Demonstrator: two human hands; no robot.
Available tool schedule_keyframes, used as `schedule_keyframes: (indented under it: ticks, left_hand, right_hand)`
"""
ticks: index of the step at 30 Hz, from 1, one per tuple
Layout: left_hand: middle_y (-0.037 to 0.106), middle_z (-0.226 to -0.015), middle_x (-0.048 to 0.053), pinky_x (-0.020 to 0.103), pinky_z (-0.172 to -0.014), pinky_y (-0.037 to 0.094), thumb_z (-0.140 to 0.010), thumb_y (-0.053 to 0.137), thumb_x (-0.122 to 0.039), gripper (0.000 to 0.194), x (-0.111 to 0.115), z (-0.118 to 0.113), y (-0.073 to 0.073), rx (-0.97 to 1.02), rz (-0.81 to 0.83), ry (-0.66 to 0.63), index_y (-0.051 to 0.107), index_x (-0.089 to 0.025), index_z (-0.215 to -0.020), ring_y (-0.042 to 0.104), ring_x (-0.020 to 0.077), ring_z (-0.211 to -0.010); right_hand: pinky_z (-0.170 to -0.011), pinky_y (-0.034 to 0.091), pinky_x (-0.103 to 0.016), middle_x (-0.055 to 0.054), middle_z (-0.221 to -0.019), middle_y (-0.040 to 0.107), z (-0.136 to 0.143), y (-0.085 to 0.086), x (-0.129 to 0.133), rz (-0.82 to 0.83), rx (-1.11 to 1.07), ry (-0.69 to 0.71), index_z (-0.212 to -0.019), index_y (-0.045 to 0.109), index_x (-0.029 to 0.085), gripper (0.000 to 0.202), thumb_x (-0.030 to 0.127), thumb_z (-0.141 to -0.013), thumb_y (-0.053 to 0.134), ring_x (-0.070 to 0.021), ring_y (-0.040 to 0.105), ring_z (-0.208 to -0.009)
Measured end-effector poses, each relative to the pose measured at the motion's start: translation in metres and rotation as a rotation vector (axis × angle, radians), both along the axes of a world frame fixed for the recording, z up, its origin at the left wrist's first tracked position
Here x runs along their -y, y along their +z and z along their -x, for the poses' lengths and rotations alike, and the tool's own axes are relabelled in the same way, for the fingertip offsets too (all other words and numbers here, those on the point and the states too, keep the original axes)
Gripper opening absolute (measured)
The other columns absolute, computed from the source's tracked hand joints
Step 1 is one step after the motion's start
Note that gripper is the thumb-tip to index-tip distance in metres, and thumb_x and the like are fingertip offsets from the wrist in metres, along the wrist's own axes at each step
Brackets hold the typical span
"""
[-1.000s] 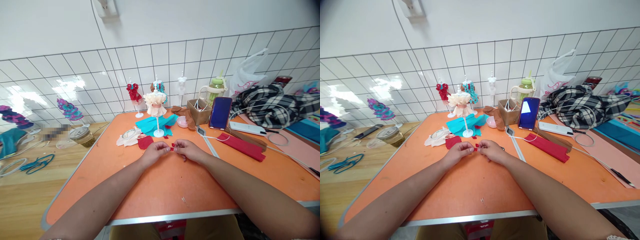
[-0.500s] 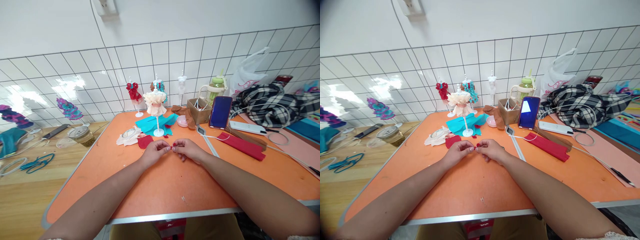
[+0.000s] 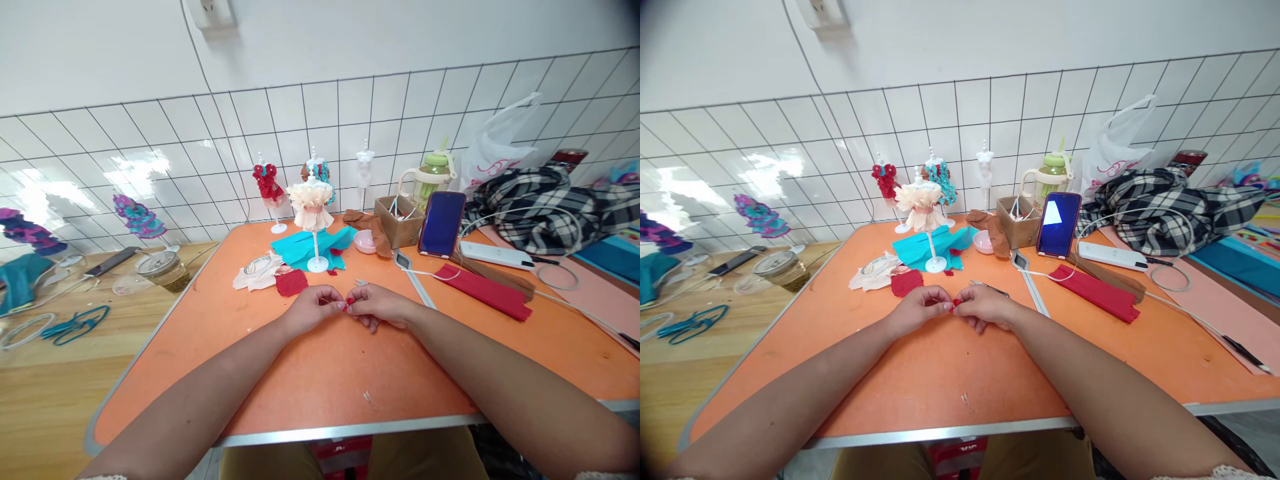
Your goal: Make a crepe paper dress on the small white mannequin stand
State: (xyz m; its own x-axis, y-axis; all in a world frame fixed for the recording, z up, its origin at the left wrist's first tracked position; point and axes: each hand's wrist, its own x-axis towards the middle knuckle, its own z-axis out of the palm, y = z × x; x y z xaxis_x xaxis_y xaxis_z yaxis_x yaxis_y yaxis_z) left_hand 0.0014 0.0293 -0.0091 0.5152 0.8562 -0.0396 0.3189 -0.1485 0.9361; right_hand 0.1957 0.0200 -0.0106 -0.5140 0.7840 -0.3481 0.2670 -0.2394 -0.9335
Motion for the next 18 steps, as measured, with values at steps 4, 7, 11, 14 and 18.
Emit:
schedule_keyframes:
  ticks: [4, 7, 11, 14, 18]
  left_hand:
    - [0.064, -0.075, 0.003, 0.024, -0.065, 0.042, -0.072, 0.067, -0.045, 0.032, -0.0008, 0.0000, 0.0001, 0.038, 0.013, -0.014, 0.063, -0.013, -0.076, 0.055, 0.0134, -0.068]
    - [0.062, -0.074, 0.002, 0.023, -0.064, 0.041, -0.075, 0.064, -0.044, 0.030, -0.0002, -0.0004, 0.0019, 0.048, -0.026, 0.004, 0.061, -0.014, -0.077, 0.053, 0.0125, -0.067]
    - [0.063, -0.077, 0.003, 0.024, -0.064, 0.041, -0.077, 0.061, -0.043, 0.030, 0.0008, 0.0000, 0.0012, -0.025, -0.063, -0.002, 0.064, -0.013, -0.079, 0.054, 0.0134, -0.069]
    - [0.065, -0.078, 0.004, 0.024, -0.063, 0.042, -0.074, 0.065, -0.044, 0.031, 0.0005, 0.0004, -0.0013, -0.090, -0.063, -0.012, 0.067, -0.013, -0.077, 0.055, 0.0144, -0.069]
    - [0.067, -0.084, 0.006, 0.025, -0.068, 0.044, -0.073, 0.066, -0.046, 0.033, -0.0006, 0.0006, -0.0018, -0.072, -0.056, -0.030, 0.069, -0.014, -0.078, 0.059, 0.0164, -0.075]
  right_hand:
    - [-0.036, 0.043, -0.014, 0.005, -0.057, 0.051, -0.0007, -0.0002, 0.0004, 0.058, -0.003, 0.037, -0.073, 0.051, 0.018, 0.015, 0.028, -0.069, 0.062, -0.0057, 0.049, -0.043]
    - [-0.035, 0.044, -0.015, 0.005, -0.058, 0.052, -0.0009, 0.0010, 0.0013, 0.089, -0.017, 0.052, -0.072, 0.051, 0.017, 0.013, 0.025, -0.069, 0.061, -0.0061, 0.049, -0.043]
    - [-0.035, 0.043, -0.014, 0.006, -0.056, 0.050, -0.0013, 0.0011, 0.0011, 0.092, -0.019, 0.041, -0.072, 0.050, 0.018, 0.014, 0.027, -0.070, 0.061, -0.0056, 0.048, -0.042]
    - [-0.035, 0.043, -0.015, 0.005, -0.055, 0.051, -0.0018, 0.0014, 0.0006, 0.084, -0.010, 0.049, -0.070, 0.049, 0.018, 0.014, 0.027, -0.070, 0.060, -0.0065, 0.049, -0.042]
    - [-0.035, 0.044, -0.016, 0.005, -0.056, 0.053, -0.0025, 0.0025, 0.0002, 0.082, 0.012, 0.061, -0.071, 0.050, 0.018, 0.014, 0.028, -0.070, 0.060, -0.0071, 0.051, -0.043]
